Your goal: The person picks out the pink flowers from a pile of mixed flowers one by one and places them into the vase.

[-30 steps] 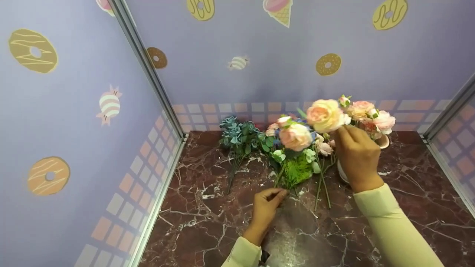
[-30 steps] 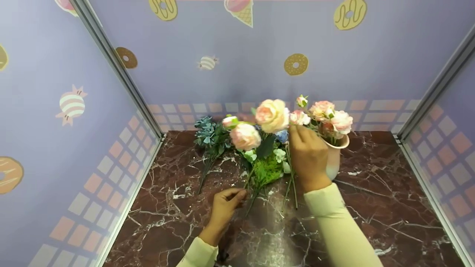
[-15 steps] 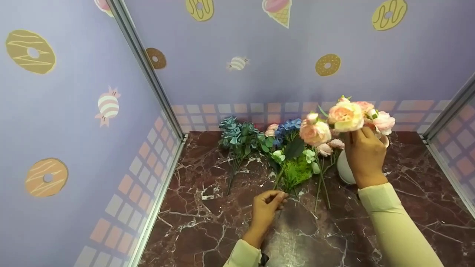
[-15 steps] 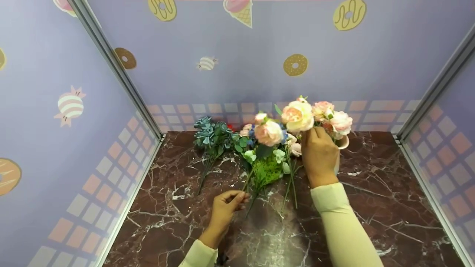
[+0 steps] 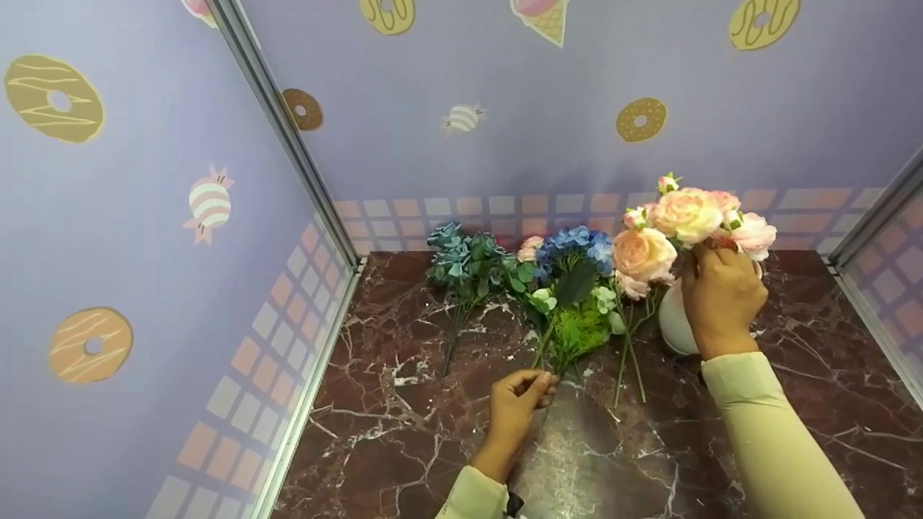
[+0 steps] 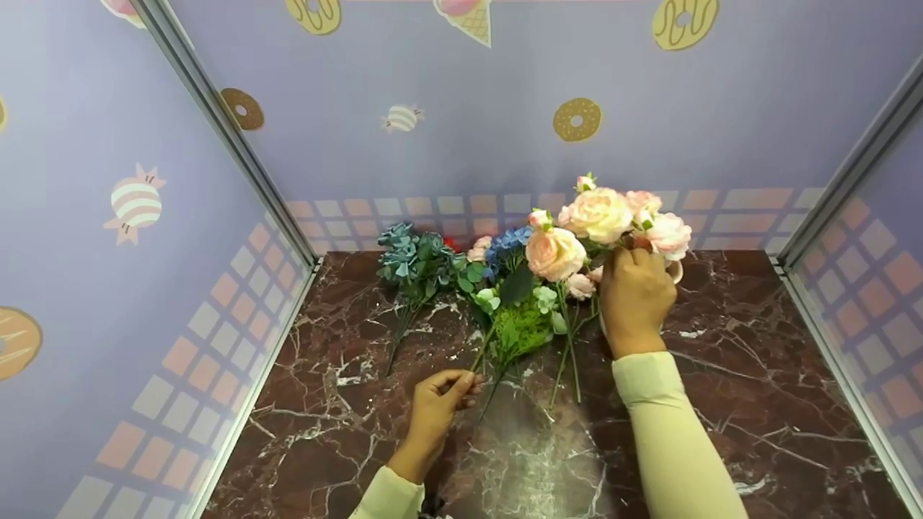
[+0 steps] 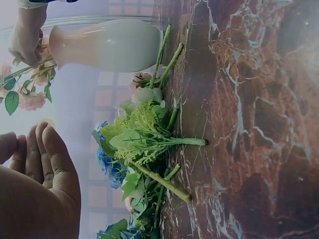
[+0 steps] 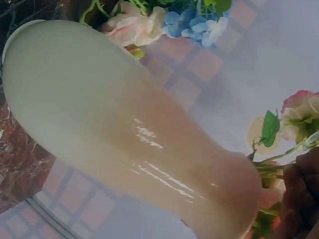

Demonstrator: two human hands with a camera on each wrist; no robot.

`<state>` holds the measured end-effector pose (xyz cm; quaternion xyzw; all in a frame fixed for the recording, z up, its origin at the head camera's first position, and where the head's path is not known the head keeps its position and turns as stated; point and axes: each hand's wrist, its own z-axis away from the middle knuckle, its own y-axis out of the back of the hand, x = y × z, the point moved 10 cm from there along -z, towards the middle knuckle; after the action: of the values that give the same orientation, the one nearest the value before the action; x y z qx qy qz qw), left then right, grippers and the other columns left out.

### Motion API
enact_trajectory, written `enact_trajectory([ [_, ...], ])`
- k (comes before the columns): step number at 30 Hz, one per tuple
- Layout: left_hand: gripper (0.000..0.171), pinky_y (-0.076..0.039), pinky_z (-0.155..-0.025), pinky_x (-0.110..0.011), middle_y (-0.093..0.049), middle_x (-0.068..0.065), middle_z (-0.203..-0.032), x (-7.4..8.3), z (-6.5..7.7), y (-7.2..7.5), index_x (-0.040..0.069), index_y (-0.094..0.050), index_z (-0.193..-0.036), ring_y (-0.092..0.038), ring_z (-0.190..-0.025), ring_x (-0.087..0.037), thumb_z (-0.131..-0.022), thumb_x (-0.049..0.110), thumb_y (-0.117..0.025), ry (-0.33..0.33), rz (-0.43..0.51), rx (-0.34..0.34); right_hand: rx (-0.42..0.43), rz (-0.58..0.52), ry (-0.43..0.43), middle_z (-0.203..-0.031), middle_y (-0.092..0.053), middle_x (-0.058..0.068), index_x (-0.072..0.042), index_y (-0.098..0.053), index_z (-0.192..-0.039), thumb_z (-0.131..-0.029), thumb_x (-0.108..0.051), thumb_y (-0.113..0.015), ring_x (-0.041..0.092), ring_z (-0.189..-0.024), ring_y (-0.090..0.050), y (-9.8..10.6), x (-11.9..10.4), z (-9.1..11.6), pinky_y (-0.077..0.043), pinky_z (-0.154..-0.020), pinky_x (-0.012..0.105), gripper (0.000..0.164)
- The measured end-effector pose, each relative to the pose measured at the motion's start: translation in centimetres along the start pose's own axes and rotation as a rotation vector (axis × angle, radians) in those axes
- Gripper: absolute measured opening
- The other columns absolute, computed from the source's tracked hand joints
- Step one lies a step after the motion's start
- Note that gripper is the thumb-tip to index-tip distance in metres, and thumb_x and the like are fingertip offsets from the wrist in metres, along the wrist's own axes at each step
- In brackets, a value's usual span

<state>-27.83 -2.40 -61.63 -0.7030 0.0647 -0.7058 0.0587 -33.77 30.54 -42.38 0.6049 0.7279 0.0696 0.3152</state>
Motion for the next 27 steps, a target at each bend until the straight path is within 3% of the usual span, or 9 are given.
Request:
enact_trajectory([
  [4,0.017,-0.067,-0.074,-0.020,-0.085,-0.028,-0.111,0.1,0.1,0.1,-0.010,-0.082,-0.113,-0.079,-0.085,-0.006,-0.107,0.006,-0.078,-0.005,0.000,0.005,-0.037,0.022,-0.035,-0.101,-0.078,0.023,-0.001,-0.081,-0.108,-0.104,-0.017,-0.077,0.055,-0.098,-0.071,-0.5,0.5,-0.2,-0.056,-0.071,0.082,0.017],
  [15,0.017,-0.067,-0.074,-0.022,-0.085,-0.028,-0.110,-0.1,0.5,0.7,-0.011,-0.081,-0.112,-0.081,-0.086,-0.010,-0.107,0.006,-0.078,0.012,0.018,0.034,-0.063,0.093,-0.072,-0.103,-0.077,0.028,0.003,-0.073,-0.105,-0.108,-0.020,-0.068,0.070,-0.080,-0.066,-0.8,0.3,-0.6,-0.052,-0.063,0.083,0.024],
  [22,0.018,-0.068,-0.075,-0.023,-0.085,-0.029,-0.111,-0.3,0.3,0.8,-0.011,-0.081,-0.113,-0.080,-0.087,-0.012,-0.107,0.006,-0.078,0.012,0.019,0.042,-0.021,0.158,-0.062,-0.074,-0.068,0.037,0.008,-0.068,-0.096,-0.110,-0.019,-0.064,0.068,-0.064,-0.064,-0.9,0.0,-1.0,-0.053,-0.058,0.080,0.031],
  [27,0.019,-0.068,-0.075,-0.024,-0.085,-0.028,-0.108,-0.4,0.4,1.2,-0.014,-0.079,-0.113,-0.079,-0.084,-0.010,-0.107,0.004,-0.077,0.028,0.047,0.060,0.001,0.168,-0.058,-0.071,-0.066,0.039,0.008,-0.065,-0.097,-0.112,-0.019,-0.060,0.068,-0.063,-0.064,0.0,-0.9,-1.2,-0.052,-0.056,0.079,0.032],
])
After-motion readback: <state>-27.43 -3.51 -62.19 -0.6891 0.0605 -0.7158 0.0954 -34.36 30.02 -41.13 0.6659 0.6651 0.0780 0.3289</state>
